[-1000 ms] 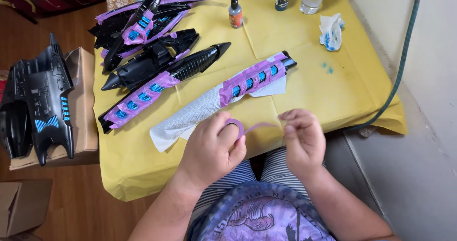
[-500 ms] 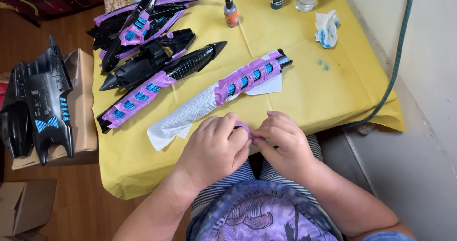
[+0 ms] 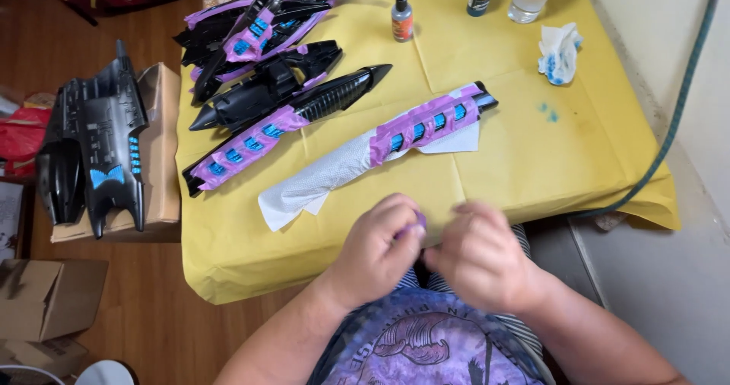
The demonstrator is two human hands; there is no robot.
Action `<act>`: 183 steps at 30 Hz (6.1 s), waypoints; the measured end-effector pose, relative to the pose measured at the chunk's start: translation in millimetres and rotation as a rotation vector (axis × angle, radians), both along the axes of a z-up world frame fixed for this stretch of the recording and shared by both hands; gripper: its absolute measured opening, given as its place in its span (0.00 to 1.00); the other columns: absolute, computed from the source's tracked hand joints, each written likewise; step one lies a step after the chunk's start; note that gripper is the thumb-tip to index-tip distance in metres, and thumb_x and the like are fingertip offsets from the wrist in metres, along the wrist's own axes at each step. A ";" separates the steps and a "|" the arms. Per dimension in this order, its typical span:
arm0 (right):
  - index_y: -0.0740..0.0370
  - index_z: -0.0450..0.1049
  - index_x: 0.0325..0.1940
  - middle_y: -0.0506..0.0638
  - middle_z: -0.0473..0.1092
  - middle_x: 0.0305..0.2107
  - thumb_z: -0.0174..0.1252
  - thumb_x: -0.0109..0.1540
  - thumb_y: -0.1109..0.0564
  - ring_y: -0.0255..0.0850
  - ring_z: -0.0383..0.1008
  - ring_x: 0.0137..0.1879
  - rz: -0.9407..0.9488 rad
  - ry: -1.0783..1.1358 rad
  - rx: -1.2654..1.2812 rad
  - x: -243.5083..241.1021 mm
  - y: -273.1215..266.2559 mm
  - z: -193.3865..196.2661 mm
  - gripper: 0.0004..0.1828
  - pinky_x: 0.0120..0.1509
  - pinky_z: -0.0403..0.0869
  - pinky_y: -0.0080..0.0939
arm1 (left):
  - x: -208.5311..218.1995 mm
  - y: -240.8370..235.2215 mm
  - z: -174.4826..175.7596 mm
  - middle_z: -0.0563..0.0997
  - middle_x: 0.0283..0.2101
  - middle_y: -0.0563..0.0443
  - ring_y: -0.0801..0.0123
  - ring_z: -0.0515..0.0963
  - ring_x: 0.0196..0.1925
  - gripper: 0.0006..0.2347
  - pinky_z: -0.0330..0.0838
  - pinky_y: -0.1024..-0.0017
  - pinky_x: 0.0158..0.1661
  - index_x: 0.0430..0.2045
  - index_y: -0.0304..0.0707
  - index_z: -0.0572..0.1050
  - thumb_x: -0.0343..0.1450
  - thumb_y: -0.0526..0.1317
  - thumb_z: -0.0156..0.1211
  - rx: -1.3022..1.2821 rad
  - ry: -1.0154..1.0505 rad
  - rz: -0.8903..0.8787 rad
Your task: The person uses an airbrush to paint a small part and then removes masking tape and protective paper from a larger painted model component.
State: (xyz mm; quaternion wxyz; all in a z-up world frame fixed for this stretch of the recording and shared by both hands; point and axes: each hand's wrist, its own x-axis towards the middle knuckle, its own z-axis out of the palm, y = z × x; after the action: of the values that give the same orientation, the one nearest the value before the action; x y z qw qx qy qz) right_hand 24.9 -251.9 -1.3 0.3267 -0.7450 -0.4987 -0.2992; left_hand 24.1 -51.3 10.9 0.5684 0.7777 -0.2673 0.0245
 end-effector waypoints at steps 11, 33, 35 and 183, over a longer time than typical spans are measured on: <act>0.62 0.76 0.44 0.49 0.72 0.34 0.58 0.63 0.64 0.46 0.75 0.42 0.062 0.542 0.279 -14.9 -34.2 -52.5 0.06 0.58 0.79 0.53 | -38.3 134.6 -23.8 0.78 0.50 0.36 0.47 0.77 0.49 0.05 0.69 0.56 0.51 0.33 0.31 0.66 0.74 0.34 0.55 0.463 -0.314 0.720; 0.71 0.70 0.46 0.63 0.72 0.35 0.56 0.66 0.70 0.49 0.78 0.42 0.038 1.109 1.117 110.4 -90.1 -51.0 0.04 0.39 0.78 0.40 | 140.2 -36.8 -29.9 0.75 0.50 0.41 0.50 0.76 0.57 0.30 0.73 0.54 0.51 0.53 0.34 0.70 0.65 0.56 0.69 0.842 -0.559 0.225; 0.70 0.71 0.45 0.63 0.73 0.37 0.56 0.67 0.70 0.47 0.78 0.43 0.047 1.115 1.117 113.1 -89.1 -45.1 0.03 0.43 0.79 0.39 | 149.1 -47.6 -33.4 0.75 0.51 0.41 0.49 0.76 0.56 0.32 0.73 0.52 0.50 0.55 0.35 0.69 0.63 0.56 0.71 0.877 -0.492 0.180; 0.64 0.75 0.62 0.62 0.68 0.62 0.54 0.71 0.65 0.60 0.65 0.70 -0.379 0.407 -0.036 142.8 -62.5 -51.3 0.15 0.75 0.65 0.60 | 10.9 103.9 -3.7 0.83 0.43 0.36 0.48 0.81 0.46 0.06 0.76 0.59 0.45 0.41 0.21 0.79 0.74 0.29 0.64 0.498 -0.514 0.583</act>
State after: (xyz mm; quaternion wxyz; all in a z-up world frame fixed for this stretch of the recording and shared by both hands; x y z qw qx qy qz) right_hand 167.7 -314.4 -52.6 0.3450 -0.8755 -0.2798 -0.1904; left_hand 34.9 52.6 7.2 0.2487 0.9021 -0.1675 0.3104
